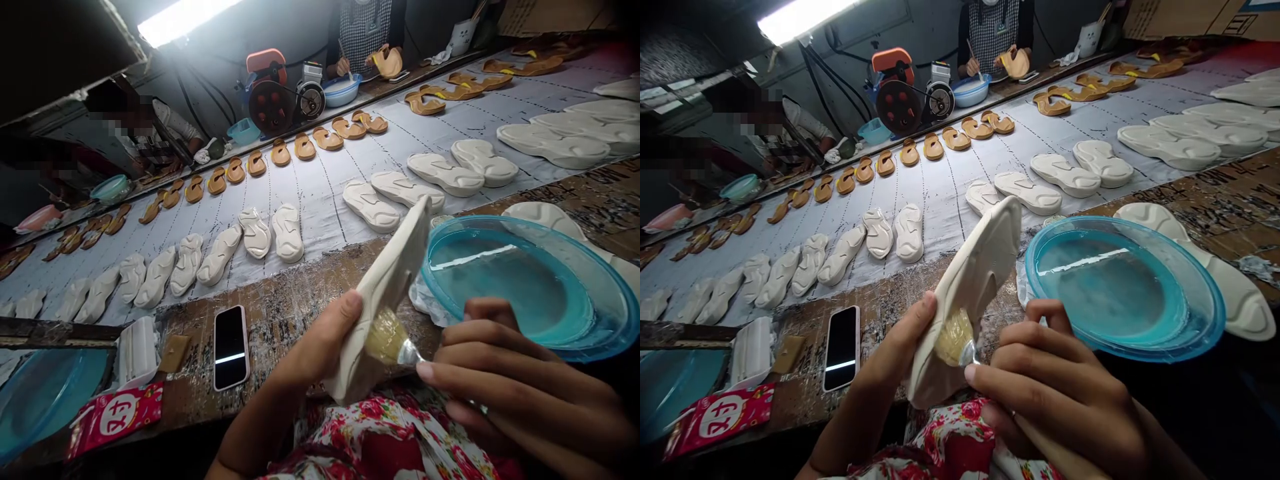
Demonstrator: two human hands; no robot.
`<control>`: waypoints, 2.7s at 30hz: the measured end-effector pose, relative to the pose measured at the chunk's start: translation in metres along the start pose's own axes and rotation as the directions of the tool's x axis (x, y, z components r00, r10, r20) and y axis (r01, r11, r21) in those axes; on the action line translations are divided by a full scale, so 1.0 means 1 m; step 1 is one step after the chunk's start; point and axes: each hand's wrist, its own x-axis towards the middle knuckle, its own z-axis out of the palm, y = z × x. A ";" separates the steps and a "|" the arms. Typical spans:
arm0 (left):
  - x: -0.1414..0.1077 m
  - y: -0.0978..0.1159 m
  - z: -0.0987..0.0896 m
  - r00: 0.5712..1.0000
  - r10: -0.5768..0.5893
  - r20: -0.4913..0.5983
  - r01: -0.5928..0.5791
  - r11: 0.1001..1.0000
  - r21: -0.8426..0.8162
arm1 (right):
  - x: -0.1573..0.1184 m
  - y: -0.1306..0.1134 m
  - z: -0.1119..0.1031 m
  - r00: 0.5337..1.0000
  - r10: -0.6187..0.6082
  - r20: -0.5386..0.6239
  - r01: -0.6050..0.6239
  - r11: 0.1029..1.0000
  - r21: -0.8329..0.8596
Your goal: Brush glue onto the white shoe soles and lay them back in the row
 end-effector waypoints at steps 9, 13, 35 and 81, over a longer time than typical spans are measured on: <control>0.019 -0.004 0.007 0.996 -0.043 -0.077 0.013 0.933 -0.359 | -0.003 -0.006 0.022 0.997 -0.059 0.048 0.049 0.981 0.189; 0.016 -0.002 0.002 0.992 -0.123 -0.036 0.093 0.884 -0.458 | -0.004 -0.005 0.021 0.999 -0.040 -0.005 0.040 0.949 0.312; 0.008 -0.001 -0.001 0.999 -0.015 0.035 0.031 0.858 -0.513 | -0.006 0.005 0.017 0.943 0.139 -0.301 -0.120 0.990 0.081; 0.019 0.009 0.002 1.000 -0.008 0.012 0.013 0.821 -0.570 | -0.007 0.013 0.004 0.996 0.085 -0.006 -0.081 0.960 0.267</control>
